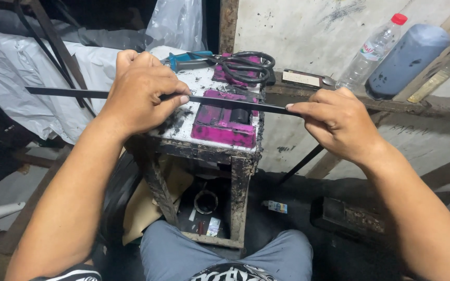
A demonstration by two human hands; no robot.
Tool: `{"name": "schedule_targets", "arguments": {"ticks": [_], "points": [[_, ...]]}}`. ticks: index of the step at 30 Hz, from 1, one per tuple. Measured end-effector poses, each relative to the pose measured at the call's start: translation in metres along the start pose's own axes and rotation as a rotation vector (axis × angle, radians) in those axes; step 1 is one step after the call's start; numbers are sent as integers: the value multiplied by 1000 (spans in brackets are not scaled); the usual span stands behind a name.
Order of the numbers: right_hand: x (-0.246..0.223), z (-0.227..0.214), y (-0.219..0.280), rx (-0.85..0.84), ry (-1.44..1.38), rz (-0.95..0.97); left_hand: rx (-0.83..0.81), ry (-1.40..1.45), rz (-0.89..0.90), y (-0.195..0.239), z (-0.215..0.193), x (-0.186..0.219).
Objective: Feeding leather strips through an edge-dyeing machine and hanging them on a line to dry using clothespins.
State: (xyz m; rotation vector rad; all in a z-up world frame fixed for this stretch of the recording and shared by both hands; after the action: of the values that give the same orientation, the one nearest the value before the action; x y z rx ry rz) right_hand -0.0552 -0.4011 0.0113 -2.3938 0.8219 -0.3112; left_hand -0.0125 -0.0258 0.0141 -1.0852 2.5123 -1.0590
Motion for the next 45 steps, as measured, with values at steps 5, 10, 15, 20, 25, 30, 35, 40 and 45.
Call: {"name": "schedule_targets", "arguments": {"ticks": [5, 10, 15, 20, 25, 30, 35, 40, 45], "points": [[2, -9, 13, 9, 24, 39, -2, -2, 47, -7, 9, 8], [6, -17, 27, 15, 35, 75, 4, 40, 101, -16, 15, 21], [7, -25, 40, 23, 46, 165, 20, 81, 181, -26, 23, 29], [14, -29, 52, 19, 63, 178, 1, 98, 162, -32, 30, 38], [18, -30, 60, 23, 72, 204, -10, 140, 185, -38, 35, 42], [27, -28, 63, 44, -90, 303, -66, 105, 136, -47, 35, 45], [44, -29, 66, -52, -434, 438, -120, 149, 141, -54, 20, 46], [62, -19, 72, -105, -644, 534, -160, 186, 180, -65, 3, 57], [83, -2, 83, -77, -803, 694, -154, 231, 188, -74, -8, 70]]}}
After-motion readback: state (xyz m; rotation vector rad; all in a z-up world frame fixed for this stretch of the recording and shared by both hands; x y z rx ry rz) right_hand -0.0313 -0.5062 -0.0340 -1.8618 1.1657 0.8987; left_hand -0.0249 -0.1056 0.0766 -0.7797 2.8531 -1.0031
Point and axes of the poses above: each hand's wrist, its own y-axis away from the middle knuckle, its own z-axis out of the palm, x = y × z, the point moved 1 cm from there along -y, towards the middle knuckle, and after that the axes turned 3 degrees about -z, right-handed, at the moved point
